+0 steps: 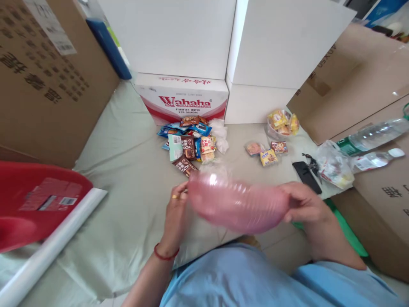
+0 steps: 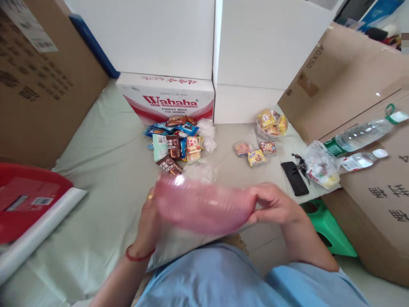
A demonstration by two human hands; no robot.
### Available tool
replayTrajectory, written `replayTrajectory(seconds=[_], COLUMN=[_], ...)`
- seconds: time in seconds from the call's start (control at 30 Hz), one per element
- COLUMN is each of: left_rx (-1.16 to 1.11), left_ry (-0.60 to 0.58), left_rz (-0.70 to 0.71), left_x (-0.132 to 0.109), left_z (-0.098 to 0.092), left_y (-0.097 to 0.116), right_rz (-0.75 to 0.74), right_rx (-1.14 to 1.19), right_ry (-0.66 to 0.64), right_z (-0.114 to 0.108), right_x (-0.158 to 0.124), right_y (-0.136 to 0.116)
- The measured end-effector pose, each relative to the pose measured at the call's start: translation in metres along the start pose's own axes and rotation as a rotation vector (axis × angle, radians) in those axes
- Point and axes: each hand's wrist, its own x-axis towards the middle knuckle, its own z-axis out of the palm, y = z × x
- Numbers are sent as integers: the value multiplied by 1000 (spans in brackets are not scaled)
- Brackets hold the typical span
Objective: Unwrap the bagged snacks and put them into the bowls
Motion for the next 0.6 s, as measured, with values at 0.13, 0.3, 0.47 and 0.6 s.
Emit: replayTrajectory(seconds=[0.13, 0.3, 0.47, 0.6], left_rx=[615, 1056, 1096, 1070], left_ry=[-192, -357, -360, -389], left_rz=[406, 530, 620, 667], left_x=[5, -14, -48, -67], left_z=[21, 31, 3, -21], left_y=[-13, -36, -49, -51], right_rz=[4, 59, 130, 187], right_rx=[-460, -922, -1119, -1119], right_ry=[425, 434, 261, 242], right_z=[-53, -98, -115, -117], right_x=[26, 100, 130, 123], right_y=[-4, 74, 154, 177])
